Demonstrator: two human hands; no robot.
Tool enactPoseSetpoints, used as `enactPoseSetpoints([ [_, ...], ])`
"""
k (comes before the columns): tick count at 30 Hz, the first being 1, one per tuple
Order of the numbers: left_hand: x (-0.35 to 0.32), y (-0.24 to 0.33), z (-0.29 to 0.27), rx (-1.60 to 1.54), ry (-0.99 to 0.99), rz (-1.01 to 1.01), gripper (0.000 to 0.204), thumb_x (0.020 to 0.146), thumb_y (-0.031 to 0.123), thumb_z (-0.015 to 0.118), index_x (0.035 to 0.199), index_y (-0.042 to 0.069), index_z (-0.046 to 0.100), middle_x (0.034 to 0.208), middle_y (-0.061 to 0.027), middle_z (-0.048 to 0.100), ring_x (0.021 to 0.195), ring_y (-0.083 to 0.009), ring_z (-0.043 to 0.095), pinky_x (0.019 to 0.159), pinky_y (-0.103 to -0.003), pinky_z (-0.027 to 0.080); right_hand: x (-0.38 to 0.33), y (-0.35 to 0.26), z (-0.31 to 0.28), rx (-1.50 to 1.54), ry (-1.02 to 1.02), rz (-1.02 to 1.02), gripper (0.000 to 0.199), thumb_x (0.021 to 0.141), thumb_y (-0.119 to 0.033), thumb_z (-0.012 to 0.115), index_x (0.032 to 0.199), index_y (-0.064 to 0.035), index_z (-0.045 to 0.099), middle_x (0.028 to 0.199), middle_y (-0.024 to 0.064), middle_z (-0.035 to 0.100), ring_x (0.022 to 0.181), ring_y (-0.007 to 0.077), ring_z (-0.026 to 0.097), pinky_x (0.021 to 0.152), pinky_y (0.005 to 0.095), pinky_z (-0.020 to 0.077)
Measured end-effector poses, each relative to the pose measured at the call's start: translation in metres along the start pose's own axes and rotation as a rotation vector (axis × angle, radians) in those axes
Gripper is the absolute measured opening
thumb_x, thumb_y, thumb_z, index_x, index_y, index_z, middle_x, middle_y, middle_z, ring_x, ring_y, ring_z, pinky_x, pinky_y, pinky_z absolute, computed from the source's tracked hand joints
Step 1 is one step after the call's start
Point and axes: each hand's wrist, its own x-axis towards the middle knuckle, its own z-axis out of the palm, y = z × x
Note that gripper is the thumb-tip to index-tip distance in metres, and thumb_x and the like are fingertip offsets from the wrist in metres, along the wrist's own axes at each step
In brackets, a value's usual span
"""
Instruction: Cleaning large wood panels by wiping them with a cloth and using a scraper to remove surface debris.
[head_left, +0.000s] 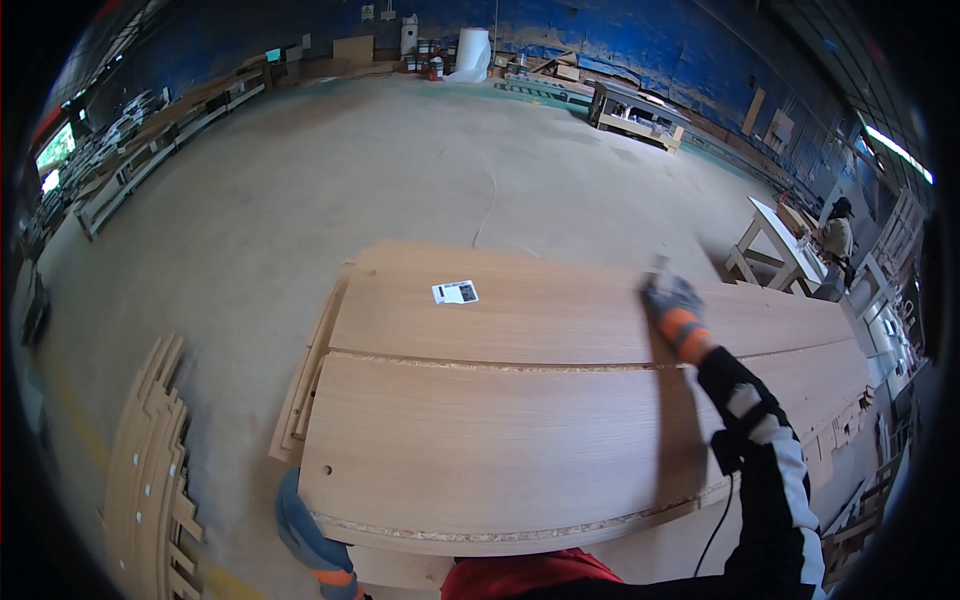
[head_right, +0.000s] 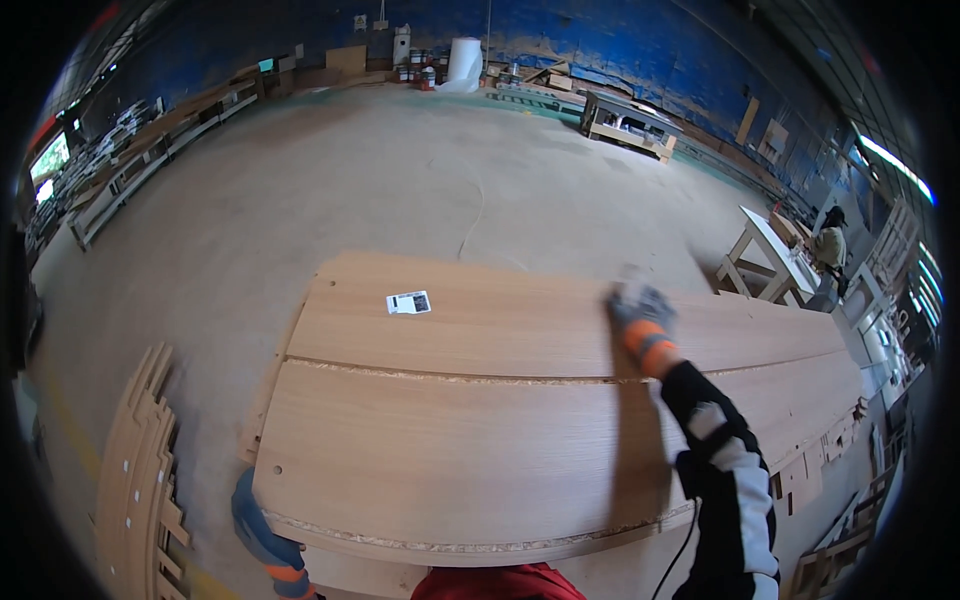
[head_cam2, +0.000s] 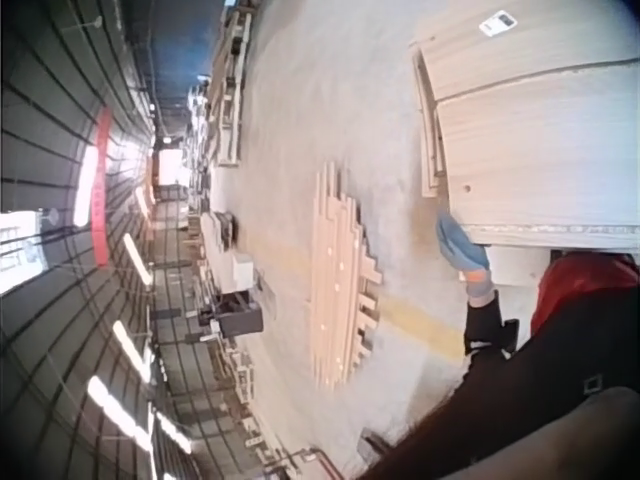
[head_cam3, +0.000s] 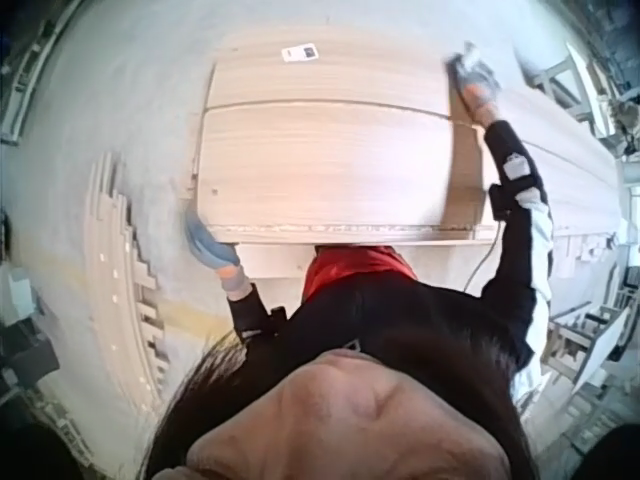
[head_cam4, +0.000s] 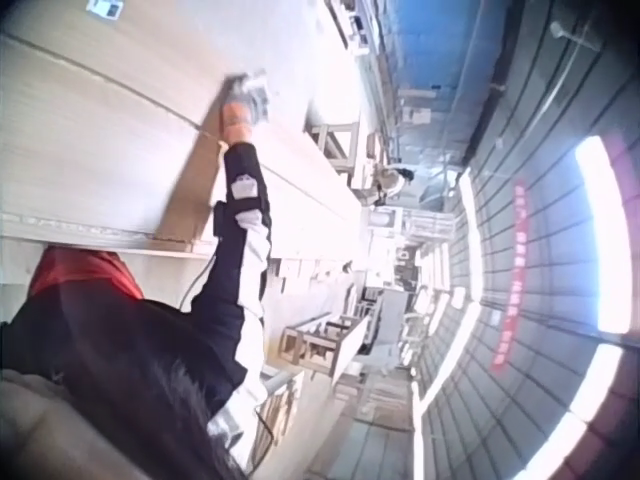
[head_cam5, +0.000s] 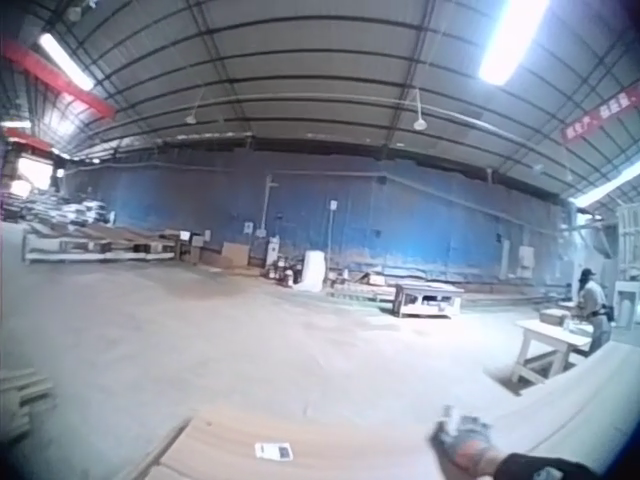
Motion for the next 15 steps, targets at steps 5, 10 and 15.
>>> enactPoseSetpoints([
  [5, -0.002, -0.003, 0.004, -0.026, 0.019, -0.067, 0.04, 0.095, 0.025, 0.05, 0.122, -0.004, 0.051, 0.12, -0.0186, 0.059, 0.108, -0.0327, 0.057, 0.093, -0.039, 0.045, -0.089, -0.317, 0.001, 0.387, 0.102, -1.048, 0.038, 0.089, -0.028, 0.051, 0.126, -0.0292, 0.053, 0.12, 0.015, 0.053, 0.115, 0.0391, 0.047, 0.099, 0.0547, 0.0313],
  [10, -0.021, -0.024, 0.014, -0.172, 0.003, -0.347, 0.039, 0.096, 0.026, 0.048, 0.121, -0.004, 0.053, 0.122, -0.0156, 0.058, 0.109, -0.0259, 0.056, 0.095, -0.035, 0.043, -0.289, -0.405, -0.089, 0.768, -0.736, -1.953, 0.058, 0.096, -0.053, 0.04, 0.121, -0.0045, 0.059, 0.124, 0.0166, 0.06, 0.109, 0.0319, 0.059, 0.096, 0.0431, 0.0452],
  [15, -0.024, -0.018, -0.019, -0.669, -0.01, -0.392, 0.049, 0.095, 0.029, 0.046, 0.13, -0.005, 0.048, 0.118, -0.0188, 0.056, 0.094, -0.0235, 0.06, 0.085, -0.036, 0.049, -0.226, -0.385, -0.078, 1.418, -1.497, -0.827, 0.052, 0.097, -0.05, 0.047, 0.125, -0.0076, 0.057, 0.115, 0.0149, 0.064, 0.098, 0.018, 0.06, 0.086, 0.0324, 0.049],
])
